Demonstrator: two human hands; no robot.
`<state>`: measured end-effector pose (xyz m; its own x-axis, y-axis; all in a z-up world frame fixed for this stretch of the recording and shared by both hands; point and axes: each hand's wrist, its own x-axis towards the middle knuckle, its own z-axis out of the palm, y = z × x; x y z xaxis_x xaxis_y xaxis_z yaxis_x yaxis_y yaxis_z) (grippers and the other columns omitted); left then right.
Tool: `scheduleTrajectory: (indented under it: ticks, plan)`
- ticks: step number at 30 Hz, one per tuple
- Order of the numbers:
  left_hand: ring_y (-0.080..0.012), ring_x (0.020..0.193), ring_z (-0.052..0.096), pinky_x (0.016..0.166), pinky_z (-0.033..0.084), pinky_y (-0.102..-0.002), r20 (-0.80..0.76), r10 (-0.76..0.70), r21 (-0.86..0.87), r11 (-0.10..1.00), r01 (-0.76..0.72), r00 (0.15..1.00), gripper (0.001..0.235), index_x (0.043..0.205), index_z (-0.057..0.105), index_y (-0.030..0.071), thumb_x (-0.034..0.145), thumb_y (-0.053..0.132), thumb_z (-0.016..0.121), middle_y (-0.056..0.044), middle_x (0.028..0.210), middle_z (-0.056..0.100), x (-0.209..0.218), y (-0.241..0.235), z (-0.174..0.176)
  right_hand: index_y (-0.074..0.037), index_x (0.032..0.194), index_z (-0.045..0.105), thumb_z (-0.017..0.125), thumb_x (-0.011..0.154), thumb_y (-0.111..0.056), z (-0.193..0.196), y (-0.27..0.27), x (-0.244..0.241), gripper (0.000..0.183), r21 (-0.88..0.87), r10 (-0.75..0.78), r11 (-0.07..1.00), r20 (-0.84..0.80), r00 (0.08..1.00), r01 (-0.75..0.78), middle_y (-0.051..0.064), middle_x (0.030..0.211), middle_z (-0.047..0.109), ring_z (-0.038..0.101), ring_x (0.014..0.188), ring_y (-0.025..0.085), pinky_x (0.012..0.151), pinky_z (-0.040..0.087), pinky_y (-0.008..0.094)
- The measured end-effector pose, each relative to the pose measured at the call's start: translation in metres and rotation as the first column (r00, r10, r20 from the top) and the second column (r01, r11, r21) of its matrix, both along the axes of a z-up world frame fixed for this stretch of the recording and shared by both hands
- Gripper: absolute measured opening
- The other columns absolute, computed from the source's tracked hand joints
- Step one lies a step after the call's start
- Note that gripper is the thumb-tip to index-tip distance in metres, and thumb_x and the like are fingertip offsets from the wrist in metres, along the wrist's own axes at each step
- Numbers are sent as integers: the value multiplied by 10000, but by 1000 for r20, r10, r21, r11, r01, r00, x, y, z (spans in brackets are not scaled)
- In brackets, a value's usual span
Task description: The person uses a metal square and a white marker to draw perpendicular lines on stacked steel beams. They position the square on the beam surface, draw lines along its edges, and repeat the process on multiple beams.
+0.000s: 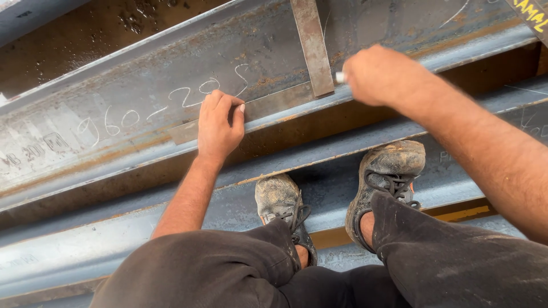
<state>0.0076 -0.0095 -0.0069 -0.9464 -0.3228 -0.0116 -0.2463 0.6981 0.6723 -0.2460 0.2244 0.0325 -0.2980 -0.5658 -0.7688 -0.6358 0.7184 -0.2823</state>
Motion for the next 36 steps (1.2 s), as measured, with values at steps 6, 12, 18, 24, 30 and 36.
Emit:
scheduleTrajectory:
  ticks: [6,12,18,24,30,36]
  plan:
    - [-307,887,595,803,470,-432,43,-33,-66,997,35,999,164,1007,604,61,968,189,699,-106,951,584,-1,4,2,-32,1144,642,509,1008,-141,24,34,-7,220,-185,-377,912,-28,926,366,204,947,719,686,891,360,822,536,483]
    - [-297,706,658,607,530,-428,320,-156,-182,958,222,934,630,1052,566,28,838,574,798,-139,927,627,-15,-10,58,-21,1116,557,531,1010,-170,26,60,11,185,-221,-691,625,289,662,749,87,858,622,568,765,194,686,480,360]
    - [-295,728,700,610,573,-414,663,-307,-243,775,583,683,476,1082,574,72,843,439,762,-121,950,675,-41,-50,210,-107,1136,681,675,1008,-309,94,59,44,239,-406,-489,783,66,870,471,74,895,703,634,792,151,746,522,320]
    - [-311,780,719,735,581,-467,915,-261,-48,686,726,307,229,1008,725,213,915,409,650,-63,879,754,-109,-36,324,-167,1224,721,625,1017,-411,101,49,76,334,-601,-174,562,586,792,568,27,1151,716,640,984,104,887,574,309]
    - [-254,682,730,653,576,-409,925,-322,56,643,764,203,375,1024,774,140,999,489,639,-118,760,760,-151,-18,295,-116,1263,732,780,818,-365,67,84,103,511,-500,-199,595,667,718,630,19,1017,740,577,634,57,568,481,232]
    - [-218,719,701,623,580,-387,789,-408,-177,565,806,459,274,993,766,100,967,365,701,-71,835,718,-156,0,236,-28,1271,714,749,943,-162,45,86,125,357,-446,-510,430,598,619,785,11,803,675,497,616,40,530,401,216]
